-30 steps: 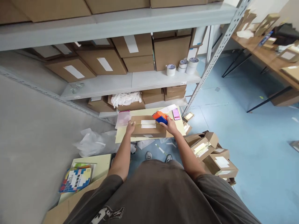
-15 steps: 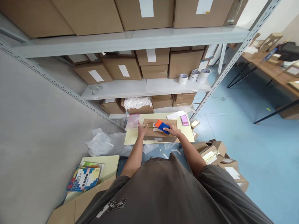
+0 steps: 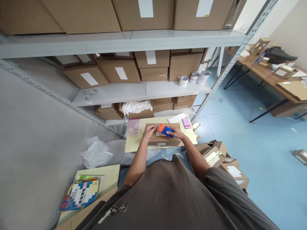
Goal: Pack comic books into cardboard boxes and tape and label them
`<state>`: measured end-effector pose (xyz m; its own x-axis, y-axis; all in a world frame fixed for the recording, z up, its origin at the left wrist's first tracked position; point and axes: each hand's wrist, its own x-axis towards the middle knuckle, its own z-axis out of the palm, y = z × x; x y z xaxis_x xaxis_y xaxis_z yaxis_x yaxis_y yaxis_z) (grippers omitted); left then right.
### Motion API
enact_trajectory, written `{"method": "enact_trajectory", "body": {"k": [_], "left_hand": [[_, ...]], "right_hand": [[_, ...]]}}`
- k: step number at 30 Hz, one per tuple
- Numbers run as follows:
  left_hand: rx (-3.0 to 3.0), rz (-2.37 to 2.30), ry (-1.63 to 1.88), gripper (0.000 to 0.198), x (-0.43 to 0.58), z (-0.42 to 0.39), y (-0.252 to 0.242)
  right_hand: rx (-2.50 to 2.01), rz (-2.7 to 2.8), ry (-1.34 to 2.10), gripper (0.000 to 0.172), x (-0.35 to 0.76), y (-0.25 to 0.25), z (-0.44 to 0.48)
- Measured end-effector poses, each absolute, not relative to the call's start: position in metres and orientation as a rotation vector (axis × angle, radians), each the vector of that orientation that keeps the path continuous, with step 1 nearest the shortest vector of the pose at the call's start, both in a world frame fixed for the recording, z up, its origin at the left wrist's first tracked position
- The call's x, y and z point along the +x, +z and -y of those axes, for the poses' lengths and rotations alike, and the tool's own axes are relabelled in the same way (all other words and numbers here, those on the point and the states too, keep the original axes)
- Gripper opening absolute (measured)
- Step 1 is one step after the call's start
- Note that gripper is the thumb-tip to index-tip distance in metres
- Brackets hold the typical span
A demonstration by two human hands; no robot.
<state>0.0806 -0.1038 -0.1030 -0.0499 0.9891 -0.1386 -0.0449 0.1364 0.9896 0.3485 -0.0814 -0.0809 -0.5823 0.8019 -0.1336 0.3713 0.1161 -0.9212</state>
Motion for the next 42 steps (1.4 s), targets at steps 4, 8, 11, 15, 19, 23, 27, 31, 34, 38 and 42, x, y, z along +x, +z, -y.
{"method": "enact_trajectory", "body": {"k": [4,8,11,15,19,23,27,31,34,38,42], "left_hand": [[1.182,-1.409,1.224,0.052,0.075,0.105,-0.095],[1.245,-1.562,1.182,0.052,0.072,0.107,-0.091],[1.224,-1.656,1.141,0.041,0.074,0.108,-0.090],[1.135,-1.643,1.208,0.034,0.076,0.105,-0.094],[1.055,-1.569,1.241,0.032,0.073,0.100,-0.101],[1.083,-1.624,1.241,0.031,0.071,0.097,-0.106],[1.034,-1.703,1.288,0.032,0.062,0.098,-0.112],[0.812,-1.803,1.424,0.032,0.021,0.104,-0.120],[0.641,-1.812,1.522,0.030,-0.014,0.112,-0.126],[0.494,-1.833,1.537,0.023,-0.032,0.124,-0.138],[0.403,-1.848,1.437,0.023,-0.030,0.128,-0.150]], "right_hand": [[-1.268,2.055,1.291,0.058,0.345,-0.080,0.080],[-1.317,2.091,1.236,0.057,0.341,-0.084,0.079],[-1.325,2.082,1.243,0.055,0.338,-0.084,0.076],[-1.320,2.090,1.253,0.055,0.338,-0.079,0.074],[-1.322,2.140,1.211,0.056,0.335,-0.071,0.077],[-1.401,2.143,1.068,0.061,0.321,-0.062,0.077],[-1.540,2.157,0.896,0.064,0.317,-0.056,0.071],[-1.586,2.207,0.876,0.068,0.345,-0.059,0.067],[-1.595,2.215,0.928,0.071,0.364,-0.065,0.065],[-1.620,2.260,0.915,0.072,0.358,-0.070,0.054],[-1.660,2.313,0.922,0.070,0.344,-0.070,0.043]]}}
